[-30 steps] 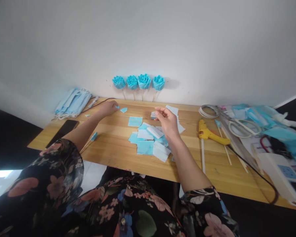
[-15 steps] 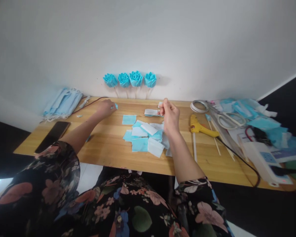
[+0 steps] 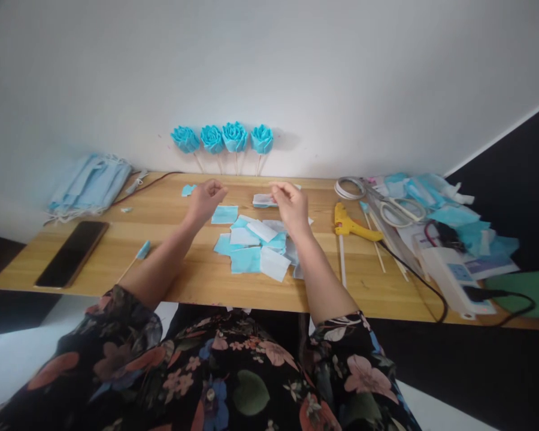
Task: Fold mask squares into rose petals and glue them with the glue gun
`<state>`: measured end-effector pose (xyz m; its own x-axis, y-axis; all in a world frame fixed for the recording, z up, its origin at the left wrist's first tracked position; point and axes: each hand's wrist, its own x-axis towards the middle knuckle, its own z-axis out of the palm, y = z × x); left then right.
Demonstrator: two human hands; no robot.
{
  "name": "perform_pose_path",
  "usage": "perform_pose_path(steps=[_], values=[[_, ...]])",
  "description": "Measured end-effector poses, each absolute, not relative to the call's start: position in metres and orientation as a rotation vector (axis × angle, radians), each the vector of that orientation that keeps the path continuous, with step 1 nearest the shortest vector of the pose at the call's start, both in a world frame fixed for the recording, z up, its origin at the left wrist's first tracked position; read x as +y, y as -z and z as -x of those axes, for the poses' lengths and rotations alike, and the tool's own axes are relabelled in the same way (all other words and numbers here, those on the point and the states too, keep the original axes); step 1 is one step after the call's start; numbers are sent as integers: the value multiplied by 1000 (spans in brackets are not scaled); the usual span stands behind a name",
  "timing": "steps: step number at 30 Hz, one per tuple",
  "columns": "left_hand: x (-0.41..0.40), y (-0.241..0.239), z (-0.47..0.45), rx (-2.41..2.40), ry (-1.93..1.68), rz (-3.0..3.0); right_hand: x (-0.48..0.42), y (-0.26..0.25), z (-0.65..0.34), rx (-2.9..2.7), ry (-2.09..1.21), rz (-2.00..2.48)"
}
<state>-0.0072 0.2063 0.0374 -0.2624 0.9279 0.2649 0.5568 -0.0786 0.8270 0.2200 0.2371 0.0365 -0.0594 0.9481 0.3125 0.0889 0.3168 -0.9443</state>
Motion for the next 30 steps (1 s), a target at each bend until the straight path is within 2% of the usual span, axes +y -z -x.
perform_pose_path(steps=[4, 9, 16, 23, 30], values=[[200, -26, 13, 1775, -1391, -1452, 227, -29, -210, -1912, -748, 1032], [199, -19, 24, 1836, -1441, -1392, 219, -44, -203, -2262, -513, 1006], [195, -25, 18, 1780, -1555, -1377, 235, -55, -174, -2595, -399, 1094], [189, -27, 3, 1550, -1579, -1415, 254, -35, -134, -2616, -384, 1264], [178, -36, -11, 1271, -1469, -1320, 258, -59, -156, -2284, -620, 1208]])
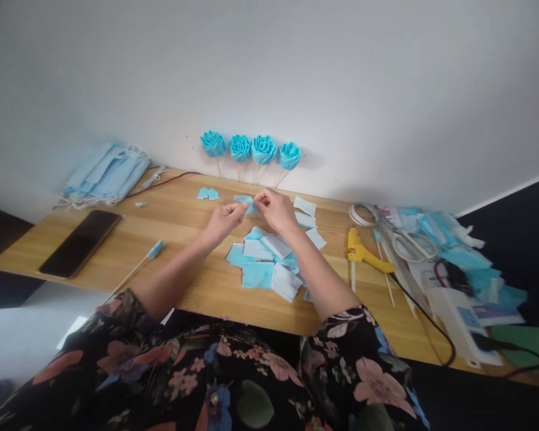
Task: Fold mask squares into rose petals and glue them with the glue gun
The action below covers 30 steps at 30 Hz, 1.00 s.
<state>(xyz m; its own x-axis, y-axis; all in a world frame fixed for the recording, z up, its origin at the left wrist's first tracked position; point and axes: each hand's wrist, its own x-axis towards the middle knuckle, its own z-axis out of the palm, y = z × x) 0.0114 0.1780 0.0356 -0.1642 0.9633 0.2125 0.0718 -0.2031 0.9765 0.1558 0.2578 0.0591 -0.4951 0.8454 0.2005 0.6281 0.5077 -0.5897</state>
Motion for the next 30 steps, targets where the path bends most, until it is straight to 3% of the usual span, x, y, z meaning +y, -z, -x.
perform_pose_path(steps=[3, 12, 17, 30], values=[[177, -36, -14, 1055, -1326, -1103, 251, -69, -169, -2077, -689, 1101], [188, -25, -14, 637, -1165, -474, 226, -58, -191, -2349, -179, 769], [182, -28, -15, 586, -1338, -464, 225, -46, -202, -2303, -145, 701], [178, -30, -19, 541, -1321, -498, 231, -35, -211, -2165, -251, 642]])
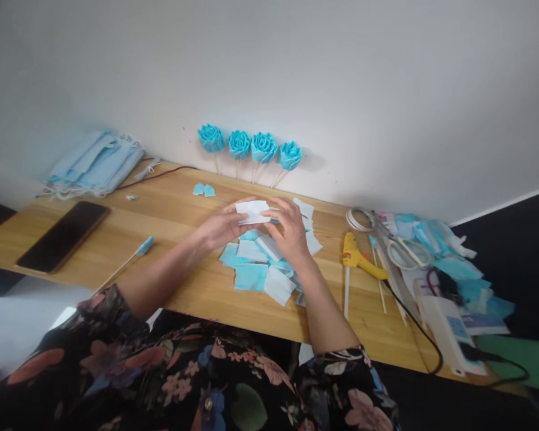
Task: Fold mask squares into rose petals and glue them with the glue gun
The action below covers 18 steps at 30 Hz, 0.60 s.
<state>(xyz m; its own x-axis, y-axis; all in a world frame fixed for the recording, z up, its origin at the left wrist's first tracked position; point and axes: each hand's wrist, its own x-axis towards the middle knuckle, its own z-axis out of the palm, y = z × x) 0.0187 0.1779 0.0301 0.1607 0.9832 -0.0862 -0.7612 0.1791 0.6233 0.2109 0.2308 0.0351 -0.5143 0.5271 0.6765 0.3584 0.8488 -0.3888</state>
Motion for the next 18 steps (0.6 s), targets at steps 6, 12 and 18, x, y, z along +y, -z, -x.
perform_pose_path(steps=[6, 12, 18], values=[[178, -29, -22, 554, -1321, -548, 229, -34, -209, -2105, -307, 668], [176, -31, -25, 654, -1348, -675, 223, -34, -206, -2022, -495, 776], [176, -34, -25, 786, -1308, -770, 220, -36, -204, -1982, -544, 885]])
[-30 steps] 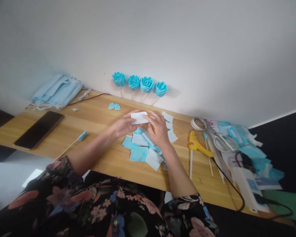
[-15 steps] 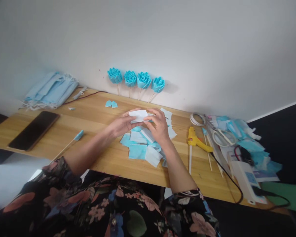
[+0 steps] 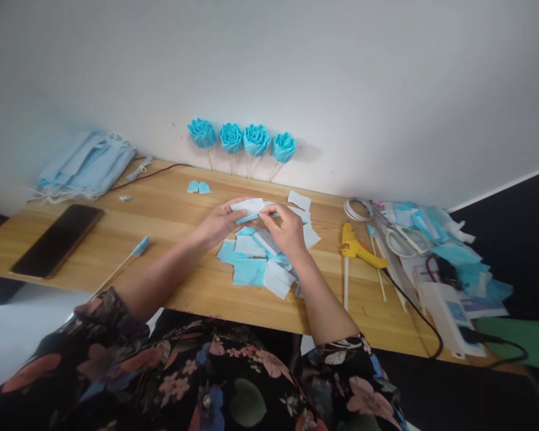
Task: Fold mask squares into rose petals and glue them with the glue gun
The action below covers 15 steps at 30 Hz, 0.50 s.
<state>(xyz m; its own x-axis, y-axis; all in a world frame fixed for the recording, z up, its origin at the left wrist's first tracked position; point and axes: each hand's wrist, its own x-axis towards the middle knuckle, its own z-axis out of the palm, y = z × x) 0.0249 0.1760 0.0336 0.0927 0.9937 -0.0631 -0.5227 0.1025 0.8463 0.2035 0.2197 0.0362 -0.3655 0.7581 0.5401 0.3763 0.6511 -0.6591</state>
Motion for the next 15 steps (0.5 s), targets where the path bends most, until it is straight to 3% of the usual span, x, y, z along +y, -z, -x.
perform_pose_path(steps=[9, 15], values=[[177, -29, -24, 1017, -1326, -975, 219, -36, -204, -1906, -620, 976], [176, -29, -23, 1107, -1324, -1098, 227, -30, -206, -1736, -1084, 899]])
